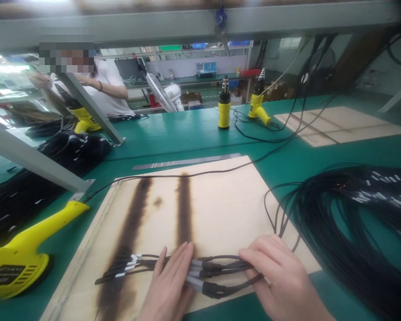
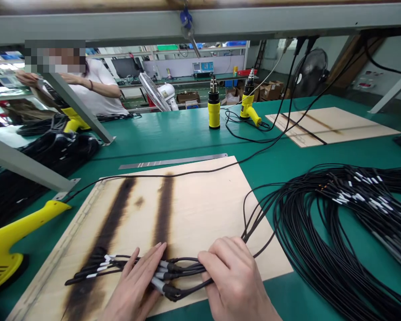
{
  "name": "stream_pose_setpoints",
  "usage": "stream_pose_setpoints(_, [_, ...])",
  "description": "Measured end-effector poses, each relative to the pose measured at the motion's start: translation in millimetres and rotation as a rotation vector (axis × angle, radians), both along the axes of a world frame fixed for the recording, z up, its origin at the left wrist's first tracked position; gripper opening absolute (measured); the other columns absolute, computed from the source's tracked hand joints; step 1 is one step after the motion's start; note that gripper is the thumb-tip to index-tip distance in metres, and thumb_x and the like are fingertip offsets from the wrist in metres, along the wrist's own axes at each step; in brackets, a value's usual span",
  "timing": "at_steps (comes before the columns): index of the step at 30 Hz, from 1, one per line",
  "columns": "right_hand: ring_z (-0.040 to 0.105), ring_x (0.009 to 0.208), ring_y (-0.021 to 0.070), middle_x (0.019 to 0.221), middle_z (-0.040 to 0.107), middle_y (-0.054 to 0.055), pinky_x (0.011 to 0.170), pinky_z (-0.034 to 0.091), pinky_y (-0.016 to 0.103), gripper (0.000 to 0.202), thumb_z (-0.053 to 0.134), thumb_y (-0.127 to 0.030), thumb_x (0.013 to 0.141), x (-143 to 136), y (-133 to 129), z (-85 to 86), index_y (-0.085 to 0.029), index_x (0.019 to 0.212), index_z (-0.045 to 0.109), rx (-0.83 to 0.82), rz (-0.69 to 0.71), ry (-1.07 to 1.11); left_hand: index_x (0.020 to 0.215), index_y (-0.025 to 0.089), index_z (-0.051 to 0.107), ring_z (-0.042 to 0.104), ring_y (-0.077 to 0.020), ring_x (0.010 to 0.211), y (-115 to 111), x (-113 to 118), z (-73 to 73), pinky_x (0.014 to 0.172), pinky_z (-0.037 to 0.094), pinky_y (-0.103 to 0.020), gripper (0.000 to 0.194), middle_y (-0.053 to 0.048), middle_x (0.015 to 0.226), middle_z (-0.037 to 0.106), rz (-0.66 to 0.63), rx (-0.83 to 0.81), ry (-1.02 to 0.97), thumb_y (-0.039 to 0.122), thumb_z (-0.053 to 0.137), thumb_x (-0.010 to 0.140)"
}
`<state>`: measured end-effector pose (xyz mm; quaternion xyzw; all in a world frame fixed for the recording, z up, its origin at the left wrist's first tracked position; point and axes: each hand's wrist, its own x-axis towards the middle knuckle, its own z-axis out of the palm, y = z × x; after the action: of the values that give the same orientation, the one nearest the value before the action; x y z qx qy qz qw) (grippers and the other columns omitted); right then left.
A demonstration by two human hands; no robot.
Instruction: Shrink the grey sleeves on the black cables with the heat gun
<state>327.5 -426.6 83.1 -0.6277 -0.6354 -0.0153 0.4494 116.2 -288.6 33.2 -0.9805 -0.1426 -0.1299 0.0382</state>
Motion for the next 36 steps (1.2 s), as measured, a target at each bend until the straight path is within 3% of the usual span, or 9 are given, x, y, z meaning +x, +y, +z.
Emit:
stream_pose_setpoints(5, [0.042,0.06,0.0147,0.067,0.051,0.005,0.054,0.035,0.029,0.028,0.039,0.004,0.072,1,-2,-6.7,-0.012,0.089,0.054,0.106,0.038,-0.046,0.138,0.015,0.026,0.048,-0.0187,0.118,2,-1,0.1,0.113,0.009,-0.036,0.062,-0.007,0.125,0.056,-0.048,0.037,-0.055,0.006,0.042,0.078])
stream_pose_setpoints(9, [0.041,0.059,0.0145,0.067,0.051,0.005,0.054,0.035,0.029,0.029,0.04,0.004,0.071,2,-9,-12.6,-0.013,0.09,0.053,0.117,0.055,-0.045,0.136,0.022,0.029,0.056,-0.0186,0.108,2,-2,-2.2,0.106,0.029,-0.036,0.063,-0.005,0.116,0.062,-0.038,-0.144,-0.112,0.004,0.042,0.077])
stream_pose_setpoints(12, [0.044,0.062,0.0149,0.068,0.051,0.004,0.055,0.036,0.028,0.028,0.039,0.001,0.074,8,-10,-5.5,-0.015,0.088,0.055,-0.012,0.141,0.04,0.129,0.027,0.038,0.059,-0.0183,0.098,7,-1,10.5,0.09,0.045,-0.032,0.052,-0.005,0.106,0.065,-0.032,-0.502,-0.084,0.009,0.041,0.08])
stream_pose_setpoints(17, [0.052,0.069,0.0129,0.073,0.059,0.001,0.061,0.039,0.023,0.017,0.049,-0.012,0.08,30,19,8.7,-0.019,0.088,0.062,-0.404,0.22,0.435,0.098,0.02,0.056,0.06,-0.0156,0.076,29,0,48.9,0.069,0.049,-0.025,0.02,-0.003,0.084,0.067,0.121,-1.374,0.181,0.026,0.052,0.08])
stream_pose_setpoints(20, [0.044,0.051,0.0089,0.057,0.055,-0.001,0.047,0.031,0.021,0.018,0.054,-0.026,0.08,42,50,0.7,-0.015,0.067,0.059,-0.703,0.322,0.703,0.087,0.015,0.054,0.056,-0.0111,0.049,41,-8,50.4,0.045,0.041,-0.018,0.015,-0.004,0.064,0.066,0.238,-1.868,0.216,0.025,0.05,0.076])
stream_pose_setpoints(22, [0.034,0.044,0.0066,0.048,0.048,-0.002,0.043,0.023,0.021,0.03,0.053,-0.029,0.08,44,66,-8.8,-0.013,0.055,0.053,-0.82,0.459,0.773,0.082,0.014,0.052,0.052,-0.0108,0.038,47,-17,42.2,0.037,0.035,-0.017,0.014,-0.005,0.055,0.065,0.315,-2.027,0.18,0.022,0.045,0.073])
stream_pose_setpoints(24, [0.03,0.043,0.0058,0.044,0.044,-0.003,0.043,0.021,0.022,0.035,0.053,-0.03,0.079,43,76,-17.8,-0.012,0.049,0.052,-0.866,0.544,0.76,0.079,0.014,0.053,0.053,-0.0132,0.035,51,-26,33.7,0.034,0.035,-0.018,0.015,-0.007,0.052,0.065,0.372,-2.086,0.146,0.021,0.042,0.071])
stream_pose_setpoints(28, [0.03,0.044,0.0061,0.042,0.041,-0.003,0.046,0.021,0.022,0.037,0.052,-0.032,0.079,36,79,-29.3,-0.012,0.048,0.055,-0.916,0.569,0.706,0.074,0.01,0.057,0.058,-0.0184,0.039,53,-35,27.4,0.032,0.038,-0.022,0.022,-0.014,0.056,0.067,0.369,-2.136,0.188,0.025,0.041,0.071])
stream_pose_setpoints(36, [0.03,0.043,0.0061,0.04,0.042,-0.003,0.047,0.021,0.023,0.036,0.052,-0.031,0.077,32,77,-29.8,-0.012,0.047,0.056,-0.994,0.565,0.775,0.074,0.01,0.058,0.059,-0.0205,0.038,55,-36,23.2,0.028,0.037,-0.023,0.027,-0.016,0.058,0.068,0.301,-2.231,0.22,0.026,0.037,0.07])
